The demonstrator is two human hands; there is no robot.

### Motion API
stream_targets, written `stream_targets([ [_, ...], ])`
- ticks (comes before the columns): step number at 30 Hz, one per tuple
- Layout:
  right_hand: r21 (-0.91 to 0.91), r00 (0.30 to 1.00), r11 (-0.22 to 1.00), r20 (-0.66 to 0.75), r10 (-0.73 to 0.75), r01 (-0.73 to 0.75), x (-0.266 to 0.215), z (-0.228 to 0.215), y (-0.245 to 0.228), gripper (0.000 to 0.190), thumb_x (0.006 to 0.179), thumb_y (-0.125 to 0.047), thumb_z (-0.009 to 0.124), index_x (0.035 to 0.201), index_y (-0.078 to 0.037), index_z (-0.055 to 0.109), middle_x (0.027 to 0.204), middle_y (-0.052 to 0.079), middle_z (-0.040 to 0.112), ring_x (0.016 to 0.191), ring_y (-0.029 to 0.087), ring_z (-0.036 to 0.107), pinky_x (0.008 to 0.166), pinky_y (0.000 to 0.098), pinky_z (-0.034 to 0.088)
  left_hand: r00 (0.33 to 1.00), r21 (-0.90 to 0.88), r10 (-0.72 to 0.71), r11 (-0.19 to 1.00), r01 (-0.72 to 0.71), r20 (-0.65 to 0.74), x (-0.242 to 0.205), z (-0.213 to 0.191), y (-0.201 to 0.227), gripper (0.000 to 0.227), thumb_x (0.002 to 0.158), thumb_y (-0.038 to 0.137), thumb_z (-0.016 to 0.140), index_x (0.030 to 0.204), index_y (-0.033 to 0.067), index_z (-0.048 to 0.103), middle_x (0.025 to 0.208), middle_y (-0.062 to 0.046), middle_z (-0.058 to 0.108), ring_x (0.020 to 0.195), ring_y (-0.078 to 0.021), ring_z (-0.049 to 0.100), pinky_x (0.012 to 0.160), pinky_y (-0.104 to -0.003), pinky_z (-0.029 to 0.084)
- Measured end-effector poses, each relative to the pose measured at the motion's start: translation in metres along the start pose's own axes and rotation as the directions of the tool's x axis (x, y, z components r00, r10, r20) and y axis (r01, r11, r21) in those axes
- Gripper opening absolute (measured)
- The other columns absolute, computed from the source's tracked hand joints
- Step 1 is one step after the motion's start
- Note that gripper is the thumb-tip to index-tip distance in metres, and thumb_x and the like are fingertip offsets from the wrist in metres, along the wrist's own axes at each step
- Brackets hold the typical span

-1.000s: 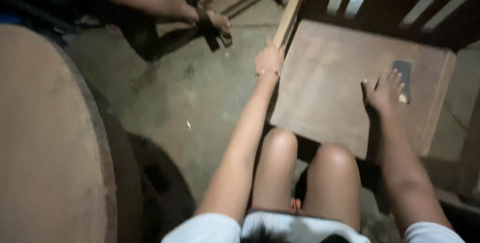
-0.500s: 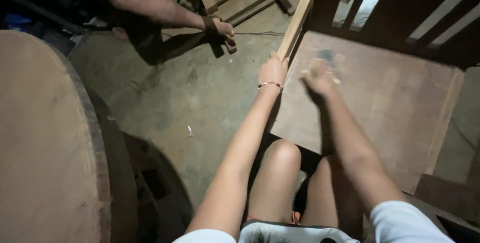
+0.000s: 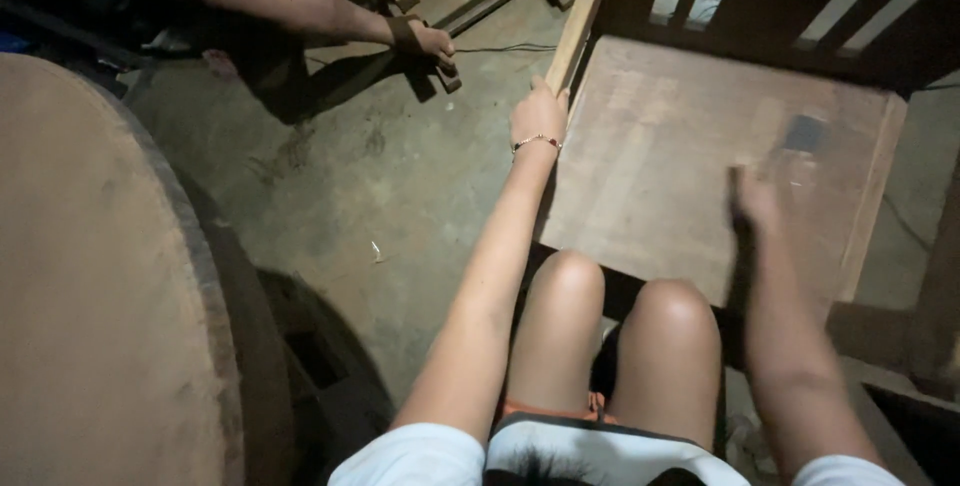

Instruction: The person sands the seat of a wooden chair using a piece of sandpaper.

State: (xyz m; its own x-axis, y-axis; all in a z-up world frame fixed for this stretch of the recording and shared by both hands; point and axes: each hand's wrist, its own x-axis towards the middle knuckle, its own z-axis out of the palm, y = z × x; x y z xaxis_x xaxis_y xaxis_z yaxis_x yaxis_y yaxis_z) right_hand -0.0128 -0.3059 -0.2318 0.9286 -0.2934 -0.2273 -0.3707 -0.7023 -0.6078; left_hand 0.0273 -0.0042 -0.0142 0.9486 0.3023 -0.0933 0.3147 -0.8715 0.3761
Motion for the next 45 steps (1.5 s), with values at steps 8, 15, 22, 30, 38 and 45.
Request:
stream_targets([
  [8, -0.093, 0.961, 0.962, 0.138, -0.242, 0.255, -0.038, 0.0, -0.188, 0.063, 0.083, -0.029, 0.051, 0.127, 0.011, 0.029, 0.132, 0.031, 0.025, 0.126, 0.039, 0.019, 0.106, 0.0452, 0.013, 1.0, -0.01, -0.001, 1.0, 0.001, 0.022, 0.003, 0.003, 0.0, 0.041, 0.082, 0.04, 0.043, 0.097, 0.0021, 0.042, 0.08, -0.018, 0.062, 0.08, -0.0336, 0.062, 0.072, -0.045, 0.05],
  [15, -0.217, 0.97, 0.95, 0.144, -0.198, 0.226, -0.017, -0.042, -0.13, 0.036, 0.091, -0.034, 0.043, 0.113, -0.007, 0.05, 0.113, 0.013, 0.047, 0.108, 0.028, 0.042, 0.09, 0.0414, 0.029, 1.0, 0.002, 0.011, 1.0, -0.011, -0.008, 0.006, 0.01, -0.005, 0.044, 0.081, 0.039, 0.044, 0.102, 0.0002, 0.043, 0.08, -0.018, 0.062, 0.08, -0.0329, 0.063, 0.072, -0.044, 0.051],
  [22, -0.14, 0.914, 0.903, -0.063, 0.402, -0.406, -0.103, -0.137, -0.074, 0.063, 0.09, -0.036, 0.029, 0.135, 0.004, 0.011, 0.14, 0.019, 0.003, 0.129, 0.031, 0.001, 0.104, 0.0422, 0.002, 1.0, -0.061, -0.022, 0.998, 0.022, -0.006, 0.011, 0.015, -0.004, 0.033, 0.082, 0.036, 0.047, 0.089, 0.005, 0.04, 0.075, -0.016, 0.063, 0.071, -0.0372, 0.06, 0.059, -0.046, 0.046],
  [30, -0.274, 0.967, 0.93, 0.001, -0.254, 0.244, -0.062, 0.0, -0.037, 0.052, 0.077, -0.026, 0.059, 0.11, 0.012, 0.049, 0.111, 0.028, 0.047, 0.115, 0.038, 0.037, 0.102, 0.0411, 0.019, 0.999, -0.039, 0.037, 0.999, -0.037, 0.012, 0.005, 0.005, -0.001, 0.052, 0.083, 0.036, 0.044, 0.112, -0.0074, 0.044, 0.088, -0.021, 0.062, 0.085, -0.0336, 0.061, 0.075, -0.045, 0.049],
  [38, -0.386, 0.972, 0.897, 0.173, -0.159, 0.216, 0.005, -0.033, -0.132, 0.069, 0.086, -0.048, 0.037, 0.132, 0.004, 0.029, 0.137, 0.028, 0.017, 0.128, 0.042, 0.011, 0.103, 0.0512, 0.007, 1.0, 0.061, 0.012, 0.998, -0.012, -0.007, 0.009, 0.018, -0.012, 0.053, 0.083, 0.041, 0.045, 0.113, -0.0023, 0.04, 0.082, -0.017, 0.061, 0.079, -0.0327, 0.062, 0.07, -0.044, 0.05],
  [45, -0.329, 0.991, 0.934, 0.035, -0.132, 0.136, 0.012, -0.089, -0.051, 0.064, 0.091, -0.043, 0.038, 0.13, 0.006, 0.03, 0.134, 0.033, 0.017, 0.125, 0.047, 0.012, 0.102, 0.0547, 0.01, 0.998, 0.09, 0.057, 0.994, -0.054, -0.029, 0.009, 0.022, -0.016, 0.053, 0.084, 0.04, 0.045, 0.114, -0.0043, 0.042, 0.081, -0.018, 0.062, 0.078, -0.0332, 0.062, 0.068, -0.045, 0.05],
])
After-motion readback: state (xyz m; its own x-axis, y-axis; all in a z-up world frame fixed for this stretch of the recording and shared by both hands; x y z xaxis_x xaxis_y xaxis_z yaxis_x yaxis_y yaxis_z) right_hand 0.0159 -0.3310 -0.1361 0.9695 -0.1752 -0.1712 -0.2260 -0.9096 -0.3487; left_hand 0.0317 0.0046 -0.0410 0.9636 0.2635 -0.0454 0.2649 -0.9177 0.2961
